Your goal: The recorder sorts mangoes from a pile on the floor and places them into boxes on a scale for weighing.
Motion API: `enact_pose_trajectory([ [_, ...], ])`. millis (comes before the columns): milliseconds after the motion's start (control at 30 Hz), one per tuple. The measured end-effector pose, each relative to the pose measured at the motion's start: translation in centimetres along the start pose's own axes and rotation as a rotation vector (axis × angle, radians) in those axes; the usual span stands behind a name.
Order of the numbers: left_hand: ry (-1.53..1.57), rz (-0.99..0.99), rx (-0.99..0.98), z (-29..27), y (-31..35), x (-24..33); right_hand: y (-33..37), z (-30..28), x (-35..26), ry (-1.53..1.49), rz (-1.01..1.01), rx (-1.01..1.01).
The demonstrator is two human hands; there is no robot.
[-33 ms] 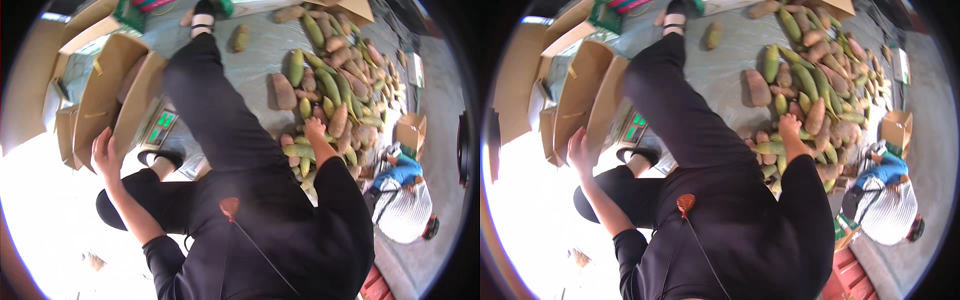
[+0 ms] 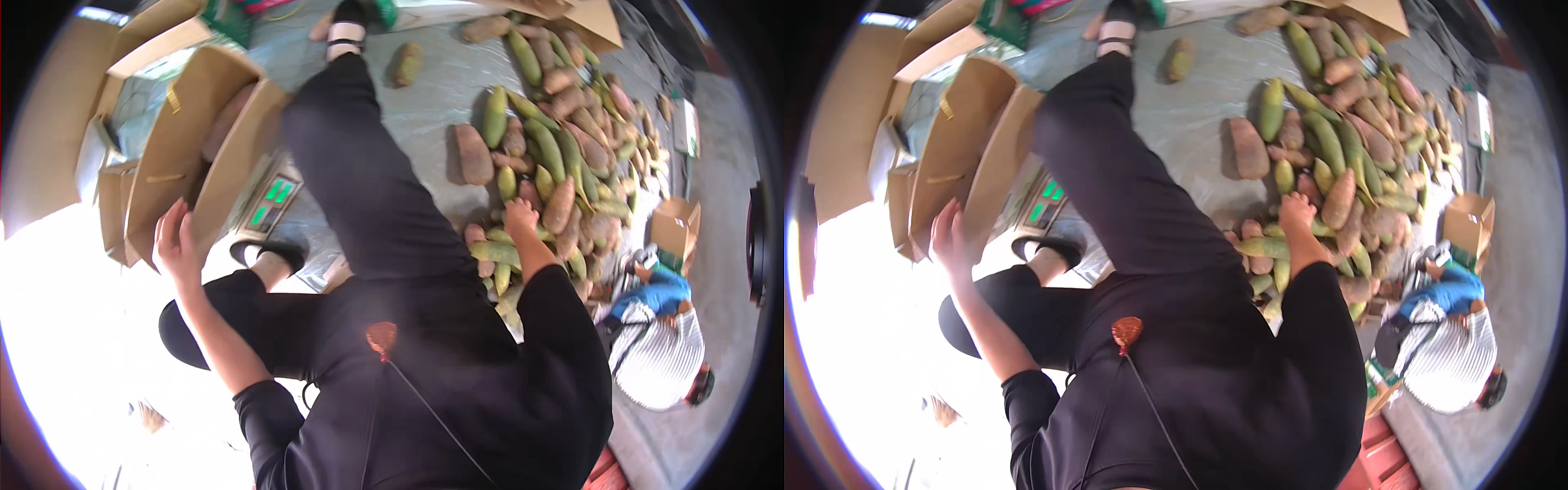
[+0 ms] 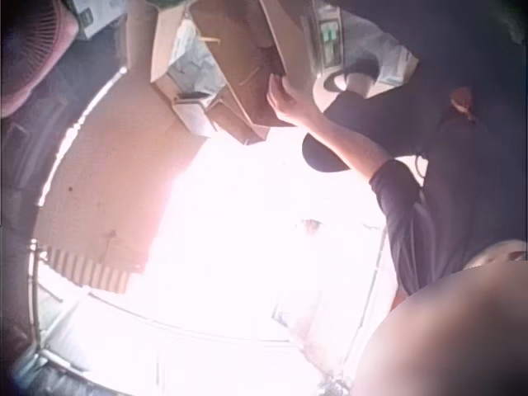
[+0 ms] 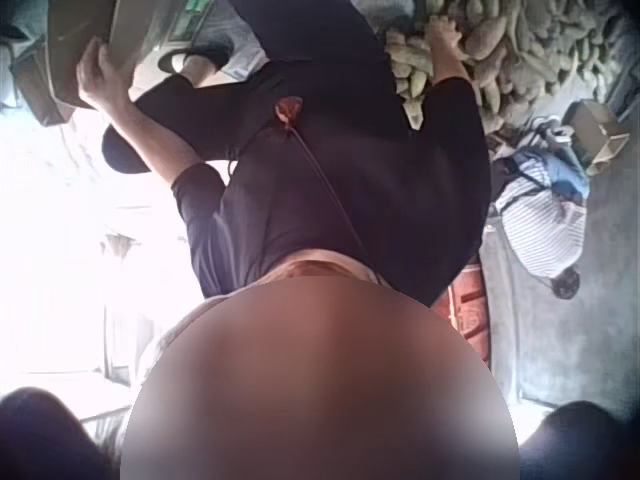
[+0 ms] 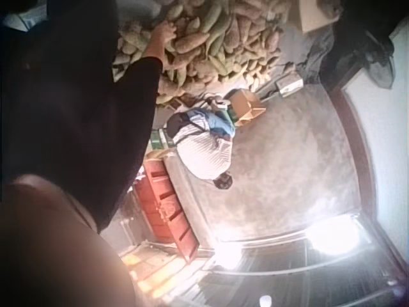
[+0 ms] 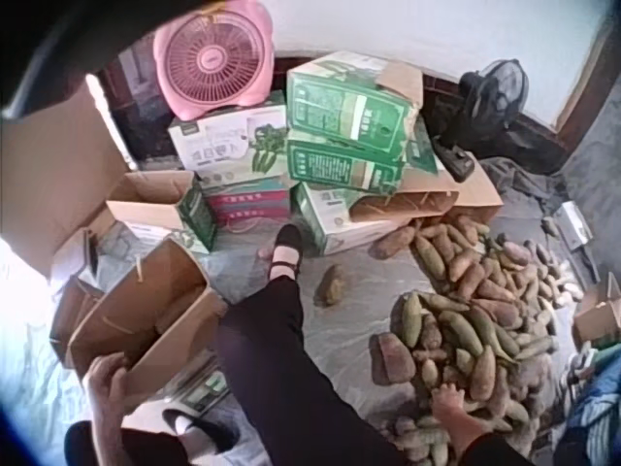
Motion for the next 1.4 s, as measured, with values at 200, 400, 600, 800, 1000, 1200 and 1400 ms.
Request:
enact_pose_trajectory([
  [200, 0.205, 0.049, 0.425, -1.7, -0.8, -2.7, 1.6, -1.8, 0.5, 0.009, -0.049, 0.059],
  [400, 0.089, -0.094, 0.526, -3.2, -0.7, -4.7, 0.3, -3.6, 1.2, -0.285, -0.046, 0.268],
  [600, 0.045, -0.206, 0.449, -2.9, -0.5, -5.8, -4.3, -5.0, 4.5, -0.951, -0.085, 0.458],
  [800, -0.129, -0.219, 0.368, -2.7, 0.6, -3.8, 1.5, -19.9, 0.7, -1.164, -0.273, 0.712],
  [1000, -0.210, -0.271, 0.261, -3.3, 0.8, -3.1, 10.6, -36.3, -2.6, -1.514, -0.693, 0.948],
  [1200, -0.202, -0.280, 0.225, -3.6, 0.8, -3.1, 16.2, -45.8, -10.6, -1.718, -1.248, 0.824],
  [1400, -0.220, -0.230, 0.227, -3.2, 0.9, -3.6, 18.7, -46.7, -24.4, -1.555, -1.417, 0.353],
])
Point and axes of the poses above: each hand's wrist, its own y-axis away from the middle knuckle, its own z-axis out of the palm, x = y × z, the point moved 2 cm from there along -y, towards the middle knuckle, and after that the axes turned 8 degrees about y, right-handed, at the moved point
